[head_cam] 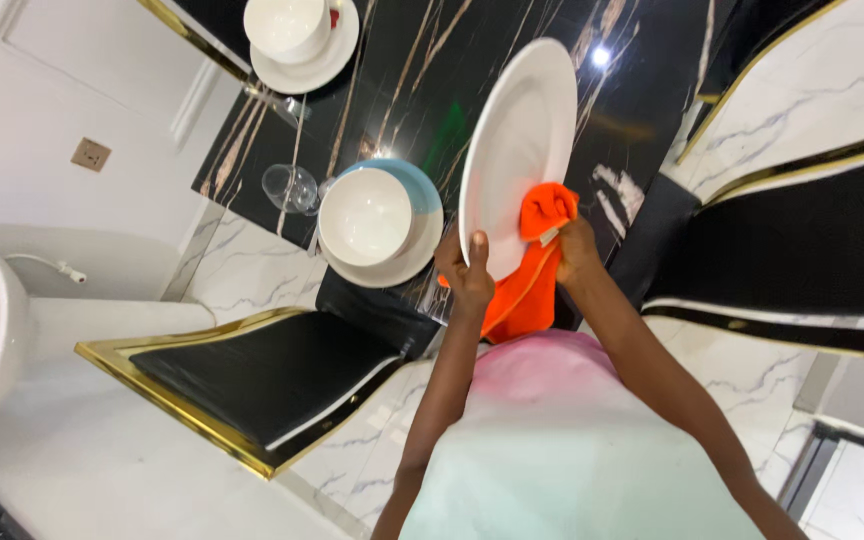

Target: The person takes a white plate from a drying rack, carries it to a table, and wipes the front and back of the plate with an orange cloth.

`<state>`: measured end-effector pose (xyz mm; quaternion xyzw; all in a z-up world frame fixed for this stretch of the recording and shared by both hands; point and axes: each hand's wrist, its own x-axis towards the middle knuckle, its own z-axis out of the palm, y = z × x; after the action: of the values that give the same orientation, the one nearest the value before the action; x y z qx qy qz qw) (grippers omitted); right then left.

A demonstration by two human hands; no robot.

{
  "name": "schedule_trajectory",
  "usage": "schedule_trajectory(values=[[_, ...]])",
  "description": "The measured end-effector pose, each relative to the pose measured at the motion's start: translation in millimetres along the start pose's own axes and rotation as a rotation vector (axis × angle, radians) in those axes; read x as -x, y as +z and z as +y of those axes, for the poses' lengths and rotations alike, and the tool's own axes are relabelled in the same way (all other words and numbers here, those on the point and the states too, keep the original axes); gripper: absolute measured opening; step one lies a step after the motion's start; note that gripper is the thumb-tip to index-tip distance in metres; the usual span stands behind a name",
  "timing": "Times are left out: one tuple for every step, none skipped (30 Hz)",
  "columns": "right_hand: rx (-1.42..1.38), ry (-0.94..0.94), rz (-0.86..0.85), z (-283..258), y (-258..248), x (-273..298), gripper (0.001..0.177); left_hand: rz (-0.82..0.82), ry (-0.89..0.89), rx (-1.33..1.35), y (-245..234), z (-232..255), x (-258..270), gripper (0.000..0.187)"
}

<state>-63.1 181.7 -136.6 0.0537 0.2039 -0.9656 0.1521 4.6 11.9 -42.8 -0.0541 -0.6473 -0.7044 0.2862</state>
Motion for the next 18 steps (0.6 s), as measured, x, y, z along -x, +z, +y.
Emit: schedule_trajectory(values=[[-0.001, -0.001, 0.002, 0.3, 2.7, -0.8, 0.017, 0.045, -0.104, 0.029, -3.0, -8.9, 1.7, 0.039], [0.089, -0.038, 0.162, 0.1, 8.5, -0.8, 0.02, 0.089, -0.208, 0.057, -4.9, -14.2, 3.1, 0.04], [0.183, -0.08, 0.314, -7.1, 16.9, -3.7, 0.023, 0.089, -0.203, 0.061, -8.3, -16.3, -1.6, 0.04], [0.185, -0.084, 0.308, -21.3, 24.5, -5.8, 0.023, 0.038, -0.277, 0.192, -17.9, -14.5, -10.9, 0.043], [0.264, -0.146, 0.319, -36.1, 29.6, -5.0, 0.02, -0.009, -0.36, 0.318, -30.2, -9.0, -18.8, 0.051], [0.342, -0.209, 0.329, -47.4, 34.0, -5.4, 0.019, -0.006, -0.36, 0.317, -43.1, -2.0, -29.2, 0.051], [0.488, -0.318, 0.301, -59.2, 37.4, -5.4, 0.024, -0.131, -0.39, 0.287, -56.7, 6.1, -43.0, 0.055], [0.633, -0.428, 0.271, -74.5, 40.3, -3.9, 0.03, -0.255, -0.419, 0.256, -67.9, 14.7, -57.6, 0.059], [0.805, -0.445, 0.345, -93.2, 45.1, -4.0, 0.038, -0.247, -0.417, 0.256, -77.7, 24.1, -73.2, 0.059], [0.978, -0.462, 0.419, -105.2, 53.1, -3.1, 0.047, -0.365, -0.482, 0.021, -85.0, 34.0, -89.4, 0.058], [1.062, -0.579, 0.252, -112.9, 63.6, 1.6, 0.04, -0.485, -0.544, -0.217, -85.0, 43.5, -101.7, 0.057], [1.139, -0.69, 0.077, -125.1, 77.4, 8.4, 0.034, -0.477, -0.544, -0.219, -79.9, 52.9, -111.9, 0.057], [1.138, -0.688, 0.069, -133.4, 94.4, 14.5, 0.034, -0.573, -0.515, -0.287, -75.4, 63.3, -124.3, 0.055], [1.28, -0.774, -0.057, -138.4, 113.0, 20.7, 0.027, -0.669, -0.485, -0.355, -71.2, 74.2, -135.0, 0.053], [1.418, -0.861, -0.187, -141.0, 131.7, 26.7, 0.023, -0.664, -0.483, -0.356, -64.2, 82.9, -141.7, 0.053], [1.417, -0.862, -0.194, -139.6, 148.1, 32.9, 0.023, -0.726, -0.421, -0.31, -53.6, 86.6, -145.2, 0.051], [1.612, -0.869, -0.255, -135.2, 160.9, 38.8, 0.029, -0.792, -0.358, -0.261, -41.1, 84.2, -147.9, 0.049], [1.807, -0.872, -0.317, -128.6, 170.1, 41.4, 0.037, -0.791, -0.355, -0.26, -28.0, 75.7, -152.1, 0.049]])
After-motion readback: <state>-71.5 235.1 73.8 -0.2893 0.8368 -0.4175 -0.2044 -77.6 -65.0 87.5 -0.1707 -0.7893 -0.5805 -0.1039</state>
